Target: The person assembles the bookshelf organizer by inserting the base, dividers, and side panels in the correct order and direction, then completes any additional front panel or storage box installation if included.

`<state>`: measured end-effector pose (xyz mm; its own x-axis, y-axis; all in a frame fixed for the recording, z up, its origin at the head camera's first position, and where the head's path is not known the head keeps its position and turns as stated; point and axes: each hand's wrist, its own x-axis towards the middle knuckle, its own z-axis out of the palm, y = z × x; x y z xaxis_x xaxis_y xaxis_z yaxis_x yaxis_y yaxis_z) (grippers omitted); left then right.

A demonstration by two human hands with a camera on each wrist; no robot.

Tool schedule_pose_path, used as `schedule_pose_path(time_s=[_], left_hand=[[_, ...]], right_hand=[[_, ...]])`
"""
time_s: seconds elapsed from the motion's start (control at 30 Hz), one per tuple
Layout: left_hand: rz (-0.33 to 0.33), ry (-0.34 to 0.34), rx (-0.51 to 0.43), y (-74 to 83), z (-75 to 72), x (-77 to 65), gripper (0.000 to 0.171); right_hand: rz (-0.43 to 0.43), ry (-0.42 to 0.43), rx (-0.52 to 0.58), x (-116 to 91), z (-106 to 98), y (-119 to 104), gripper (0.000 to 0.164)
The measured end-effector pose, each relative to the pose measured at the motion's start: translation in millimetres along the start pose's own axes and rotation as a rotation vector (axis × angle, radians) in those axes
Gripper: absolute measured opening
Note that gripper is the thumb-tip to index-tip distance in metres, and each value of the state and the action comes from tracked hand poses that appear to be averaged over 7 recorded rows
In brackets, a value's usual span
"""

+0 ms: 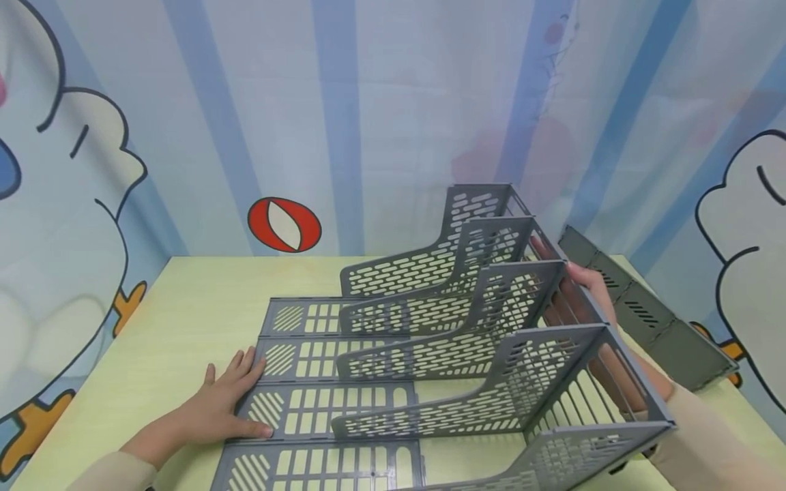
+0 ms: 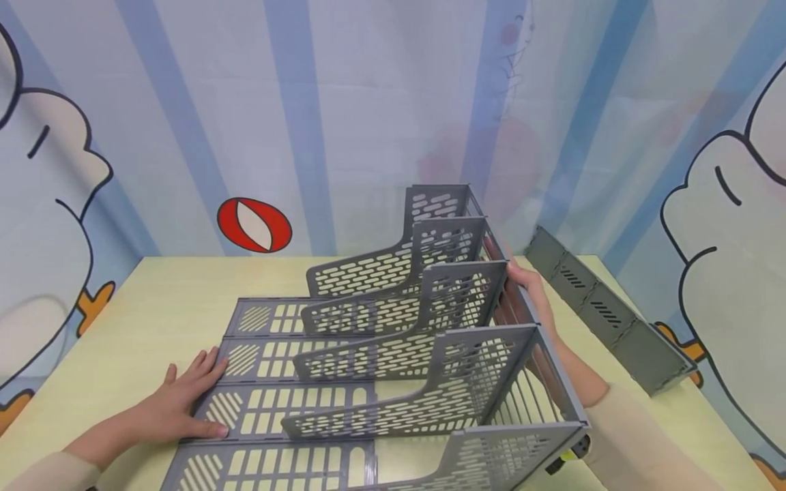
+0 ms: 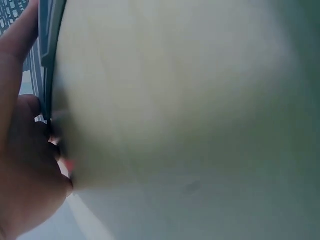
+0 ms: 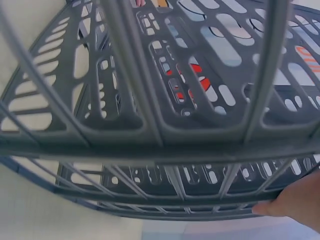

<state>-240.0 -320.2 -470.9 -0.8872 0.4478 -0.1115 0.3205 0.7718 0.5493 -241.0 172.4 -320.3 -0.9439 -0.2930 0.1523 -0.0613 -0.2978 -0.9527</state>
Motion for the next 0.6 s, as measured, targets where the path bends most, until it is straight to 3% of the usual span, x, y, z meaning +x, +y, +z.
schedule_pose_path(time_s=[0.3, 0.6], left_hand=[[-0.008, -0.001, 0.0, 1.7, -1.4, -0.9, 0.112], [-0.017, -0.008, -0.016, 1.9, -0.9, 1.0, 0.113]], right_hand=[[0.001, 0.12, -0.005, 0.5, 15.2, 1.8, 0.055], [0.015, 0.142, 0.03, 1.3, 23.2, 1.1, 0.054]])
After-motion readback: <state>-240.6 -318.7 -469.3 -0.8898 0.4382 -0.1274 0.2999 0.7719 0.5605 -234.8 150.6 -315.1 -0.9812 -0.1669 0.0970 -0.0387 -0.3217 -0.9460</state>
